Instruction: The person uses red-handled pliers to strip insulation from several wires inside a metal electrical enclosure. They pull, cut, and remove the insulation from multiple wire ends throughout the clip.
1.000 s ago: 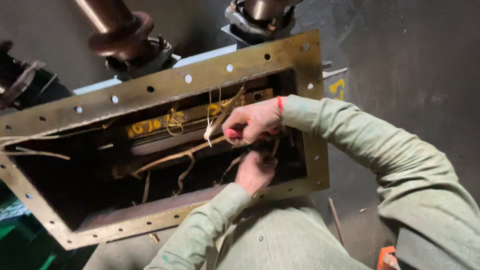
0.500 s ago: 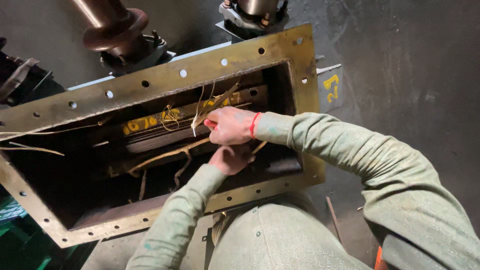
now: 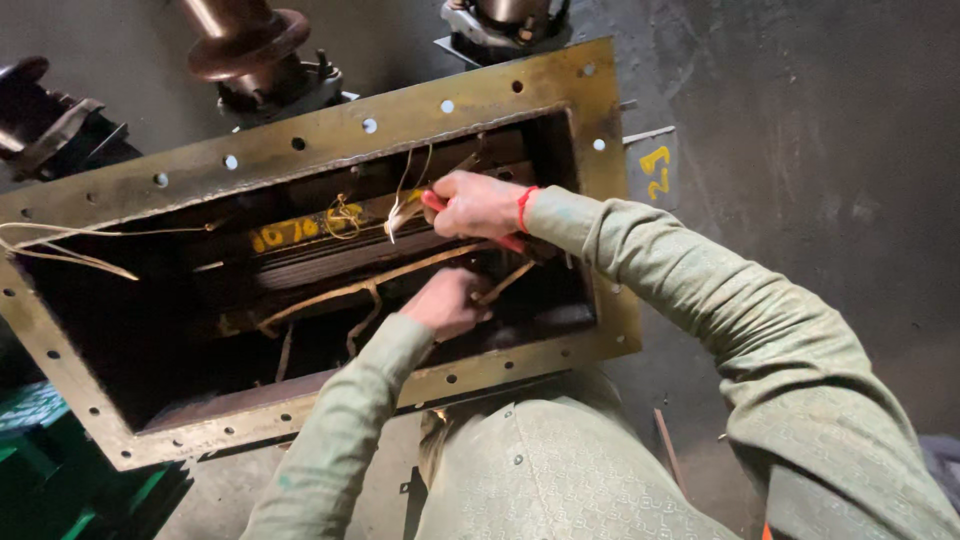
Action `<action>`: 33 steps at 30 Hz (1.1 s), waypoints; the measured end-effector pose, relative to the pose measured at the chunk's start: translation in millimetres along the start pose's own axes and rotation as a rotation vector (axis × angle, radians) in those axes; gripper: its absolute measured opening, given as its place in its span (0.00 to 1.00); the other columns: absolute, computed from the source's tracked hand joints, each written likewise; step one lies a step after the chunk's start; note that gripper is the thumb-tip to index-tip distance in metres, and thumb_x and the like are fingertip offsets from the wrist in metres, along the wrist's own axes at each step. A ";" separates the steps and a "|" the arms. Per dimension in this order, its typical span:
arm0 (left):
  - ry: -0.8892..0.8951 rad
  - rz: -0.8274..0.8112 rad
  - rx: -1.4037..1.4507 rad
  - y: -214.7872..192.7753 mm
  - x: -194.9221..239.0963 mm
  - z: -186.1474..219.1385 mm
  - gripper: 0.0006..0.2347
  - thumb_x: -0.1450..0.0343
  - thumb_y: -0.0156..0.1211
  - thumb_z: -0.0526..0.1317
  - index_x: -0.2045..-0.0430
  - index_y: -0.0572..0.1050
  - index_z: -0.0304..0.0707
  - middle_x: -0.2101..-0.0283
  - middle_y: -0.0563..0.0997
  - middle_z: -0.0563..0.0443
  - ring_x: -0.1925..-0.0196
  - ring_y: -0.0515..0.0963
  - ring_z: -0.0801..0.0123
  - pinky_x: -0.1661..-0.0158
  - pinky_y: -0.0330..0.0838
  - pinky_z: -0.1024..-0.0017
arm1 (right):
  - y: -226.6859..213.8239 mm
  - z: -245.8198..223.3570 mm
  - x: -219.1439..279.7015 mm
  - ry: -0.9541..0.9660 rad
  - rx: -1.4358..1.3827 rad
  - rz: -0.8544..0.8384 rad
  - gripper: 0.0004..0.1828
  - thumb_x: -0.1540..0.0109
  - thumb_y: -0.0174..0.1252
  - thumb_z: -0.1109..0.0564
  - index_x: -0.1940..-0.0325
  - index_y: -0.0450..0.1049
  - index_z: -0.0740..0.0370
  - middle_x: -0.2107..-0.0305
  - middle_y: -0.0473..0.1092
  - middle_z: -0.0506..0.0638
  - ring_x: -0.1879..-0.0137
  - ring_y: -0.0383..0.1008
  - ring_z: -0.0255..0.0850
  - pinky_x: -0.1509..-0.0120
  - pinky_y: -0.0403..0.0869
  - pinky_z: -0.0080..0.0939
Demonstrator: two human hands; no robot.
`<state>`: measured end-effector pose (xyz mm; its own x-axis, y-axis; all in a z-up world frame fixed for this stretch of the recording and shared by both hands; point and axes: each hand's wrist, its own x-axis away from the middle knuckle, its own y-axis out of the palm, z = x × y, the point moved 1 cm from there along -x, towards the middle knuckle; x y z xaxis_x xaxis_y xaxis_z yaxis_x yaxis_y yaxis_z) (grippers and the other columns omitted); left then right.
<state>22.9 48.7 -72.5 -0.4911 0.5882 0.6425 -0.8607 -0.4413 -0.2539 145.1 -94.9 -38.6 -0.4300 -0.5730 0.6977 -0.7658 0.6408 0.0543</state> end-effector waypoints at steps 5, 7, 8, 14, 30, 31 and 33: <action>-0.037 0.432 0.051 29.5 32.5 24.7 0.08 0.32 0.63 0.41 0.70 0.81 0.35 0.68 0.79 0.30 0.62 0.79 0.36 0.61 0.75 0.52 | -7.7 -0.5 5.8 -0.229 -0.009 -0.217 0.15 0.50 0.56 0.58 0.60 0.74 0.63 0.76 0.70 0.45 0.72 0.71 0.33 0.69 0.71 0.35; -0.038 0.464 0.024 35.9 31.9 31.5 0.06 0.36 0.59 0.38 0.71 0.81 0.37 0.70 0.80 0.32 0.64 0.80 0.38 0.62 0.75 0.51 | -7.7 -2.0 7.6 -0.269 0.119 -0.312 0.15 0.50 0.56 0.59 0.59 0.75 0.63 0.77 0.70 0.46 0.72 0.70 0.33 0.70 0.69 0.36; -0.037 0.477 0.013 39.1 29.6 34.3 0.07 0.38 0.58 0.36 0.72 0.81 0.39 0.70 0.81 0.33 0.65 0.81 0.38 0.62 0.75 0.50 | -9.1 -2.7 8.3 -0.303 0.133 -0.346 0.16 0.51 0.57 0.59 0.60 0.75 0.63 0.76 0.71 0.46 0.71 0.70 0.33 0.69 0.70 0.36; -0.194 0.472 0.004 65.2 22.0 35.0 0.06 0.40 0.60 0.38 0.76 0.79 0.39 0.71 0.82 0.36 0.66 0.81 0.40 0.63 0.76 0.50 | 0.4 -17.8 0.2 -0.240 0.092 -0.543 0.17 0.55 0.57 0.61 0.62 0.77 0.65 0.74 0.73 0.49 0.72 0.74 0.36 0.68 0.74 0.39; 0.226 0.602 -0.201 63.3 12.6 -31.8 0.12 0.41 0.62 0.38 0.66 0.82 0.41 0.66 0.83 0.39 0.60 0.80 0.44 0.55 0.75 0.52 | 18.5 -8.3 3.0 -0.295 0.217 -0.500 0.19 0.53 0.56 0.58 0.59 0.79 0.64 0.71 0.74 0.47 0.65 0.71 0.34 0.62 0.71 0.37; 0.130 0.534 -0.140 59.7 11.1 -30.1 0.11 0.41 0.62 0.39 0.66 0.83 0.42 0.65 0.83 0.40 0.59 0.81 0.45 0.55 0.75 0.52 | 19.1 -11.1 1.8 -0.311 0.227 -0.490 0.18 0.52 0.56 0.58 0.59 0.79 0.64 0.71 0.74 0.47 0.64 0.71 0.34 0.61 0.71 0.37; 0.060 0.450 -0.074 50.1 11.9 -26.0 0.11 0.39 0.63 0.40 0.66 0.84 0.42 0.64 0.84 0.40 0.59 0.81 0.45 0.55 0.75 0.53 | 19.1 -13.3 3.0 -0.217 0.202 -0.416 0.19 0.51 0.56 0.59 0.57 0.79 0.64 0.72 0.74 0.47 0.65 0.70 0.35 0.61 0.70 0.38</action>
<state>-29.6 51.2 -96.4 -0.8233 0.3880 0.4142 -0.5661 -0.6139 -0.5502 135.6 -77.6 -26.0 -0.1424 -0.8653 0.4806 -0.9612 0.2368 0.1415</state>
